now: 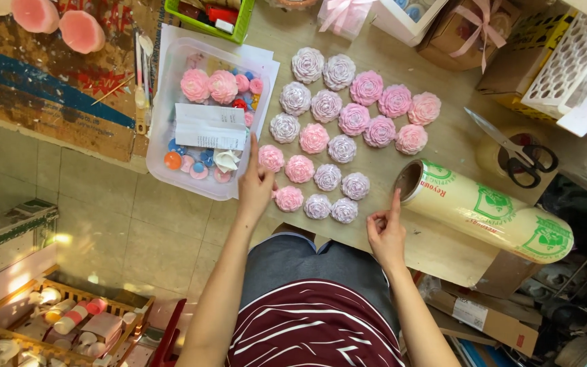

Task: Wrapping flower-shaped candles in plastic cling wrap.

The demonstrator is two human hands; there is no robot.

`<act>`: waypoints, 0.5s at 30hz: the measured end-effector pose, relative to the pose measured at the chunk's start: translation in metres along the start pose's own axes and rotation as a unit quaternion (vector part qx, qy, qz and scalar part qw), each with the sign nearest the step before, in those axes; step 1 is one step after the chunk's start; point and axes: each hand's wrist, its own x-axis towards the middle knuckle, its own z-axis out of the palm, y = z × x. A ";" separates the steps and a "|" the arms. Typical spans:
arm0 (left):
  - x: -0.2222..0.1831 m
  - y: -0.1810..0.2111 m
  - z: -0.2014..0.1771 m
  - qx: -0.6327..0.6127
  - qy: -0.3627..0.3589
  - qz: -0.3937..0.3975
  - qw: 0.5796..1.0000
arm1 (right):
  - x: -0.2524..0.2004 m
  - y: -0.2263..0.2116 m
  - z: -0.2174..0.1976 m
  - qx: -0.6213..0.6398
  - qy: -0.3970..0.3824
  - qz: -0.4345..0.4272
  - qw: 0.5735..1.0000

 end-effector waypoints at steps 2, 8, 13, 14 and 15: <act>0.011 0.015 -0.011 0.014 0.007 -0.002 1.000 | -0.002 0.005 -0.001 -0.008 -0.008 -0.007 1.000; 0.035 -0.017 0.004 -0.015 -0.005 -0.049 0.999 | -0.009 0.055 0.005 -0.054 -0.027 -0.033 0.998; 0.054 -0.038 0.026 -0.075 -0.074 -0.140 0.985 | -0.012 0.062 0.000 -0.047 0.006 0.049 0.998; 0.059 -0.038 0.031 -0.102 -0.067 -0.160 0.979 | -0.011 0.059 -0.005 -0.019 0.034 0.073 0.997; 0.065 -0.038 0.036 -0.130 -0.061 -0.180 0.973 | -0.009 0.056 -0.010 0.008 0.063 0.096 0.993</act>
